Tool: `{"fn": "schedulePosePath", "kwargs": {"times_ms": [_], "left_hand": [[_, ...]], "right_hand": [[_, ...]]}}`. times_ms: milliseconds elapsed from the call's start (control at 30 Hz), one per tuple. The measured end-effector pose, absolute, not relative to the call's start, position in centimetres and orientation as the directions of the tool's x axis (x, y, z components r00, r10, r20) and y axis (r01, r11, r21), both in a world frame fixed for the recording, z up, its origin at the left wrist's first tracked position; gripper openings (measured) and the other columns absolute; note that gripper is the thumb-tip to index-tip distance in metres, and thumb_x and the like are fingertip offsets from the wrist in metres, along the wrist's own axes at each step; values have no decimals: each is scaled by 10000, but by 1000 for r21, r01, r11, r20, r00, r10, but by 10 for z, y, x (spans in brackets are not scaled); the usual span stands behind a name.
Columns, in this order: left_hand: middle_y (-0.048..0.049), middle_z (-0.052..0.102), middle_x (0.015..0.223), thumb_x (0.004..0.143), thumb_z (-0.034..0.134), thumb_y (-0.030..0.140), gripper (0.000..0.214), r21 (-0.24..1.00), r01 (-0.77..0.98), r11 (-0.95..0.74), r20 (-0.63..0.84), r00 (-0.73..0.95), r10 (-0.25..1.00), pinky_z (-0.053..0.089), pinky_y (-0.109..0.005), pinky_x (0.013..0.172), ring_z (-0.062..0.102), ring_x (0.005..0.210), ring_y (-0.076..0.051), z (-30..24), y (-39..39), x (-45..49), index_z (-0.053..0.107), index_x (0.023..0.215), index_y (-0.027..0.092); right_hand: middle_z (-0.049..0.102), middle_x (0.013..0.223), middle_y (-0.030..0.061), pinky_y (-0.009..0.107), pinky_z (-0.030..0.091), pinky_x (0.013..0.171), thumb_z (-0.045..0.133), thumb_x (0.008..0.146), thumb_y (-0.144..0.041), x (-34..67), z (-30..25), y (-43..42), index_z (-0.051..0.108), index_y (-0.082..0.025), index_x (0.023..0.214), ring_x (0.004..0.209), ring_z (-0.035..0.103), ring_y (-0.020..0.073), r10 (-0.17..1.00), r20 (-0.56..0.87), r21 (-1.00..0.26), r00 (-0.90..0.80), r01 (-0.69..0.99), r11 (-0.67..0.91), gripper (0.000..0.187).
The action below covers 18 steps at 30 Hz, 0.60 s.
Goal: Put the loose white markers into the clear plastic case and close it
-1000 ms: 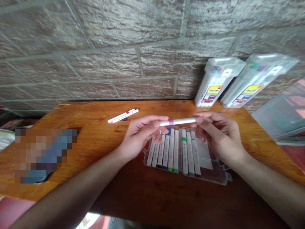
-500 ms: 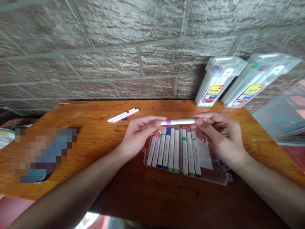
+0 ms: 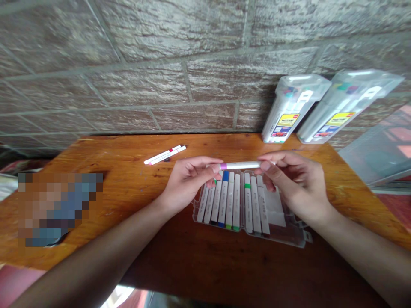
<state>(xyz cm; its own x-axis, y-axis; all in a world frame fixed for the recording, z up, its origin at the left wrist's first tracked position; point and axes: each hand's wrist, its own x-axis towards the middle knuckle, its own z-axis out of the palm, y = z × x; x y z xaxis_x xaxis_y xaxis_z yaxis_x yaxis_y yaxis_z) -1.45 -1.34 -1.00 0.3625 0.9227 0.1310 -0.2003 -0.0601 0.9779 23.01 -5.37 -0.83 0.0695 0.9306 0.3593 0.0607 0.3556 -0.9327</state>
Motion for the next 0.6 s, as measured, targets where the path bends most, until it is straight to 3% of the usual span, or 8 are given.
{"fn": "schedulePosePath", "kwargs": {"times_ms": [400,600], "left_hand": [[-7,759,694,819,896,272,181,981,-138,-136,174,325,930,509,-160,535,624,560,-68,1,-19,-9,821,920,142],[-23,761,696,835,878,307,195,972,-25,-232,228,316,921,475,-190,517,618,553,-91,1,-25,-8,815,914,139]], "right_hand": [[735,676,2,236,405,420,805,935,-293,227,-5,-57,786,-208,986,446,537,96,910,413,-900,36,168,402,101],[788,758,14,239,527,464,859,883,-276,224,-6,-61,805,-245,954,545,665,138,886,464,-853,16,279,442,93]]}}
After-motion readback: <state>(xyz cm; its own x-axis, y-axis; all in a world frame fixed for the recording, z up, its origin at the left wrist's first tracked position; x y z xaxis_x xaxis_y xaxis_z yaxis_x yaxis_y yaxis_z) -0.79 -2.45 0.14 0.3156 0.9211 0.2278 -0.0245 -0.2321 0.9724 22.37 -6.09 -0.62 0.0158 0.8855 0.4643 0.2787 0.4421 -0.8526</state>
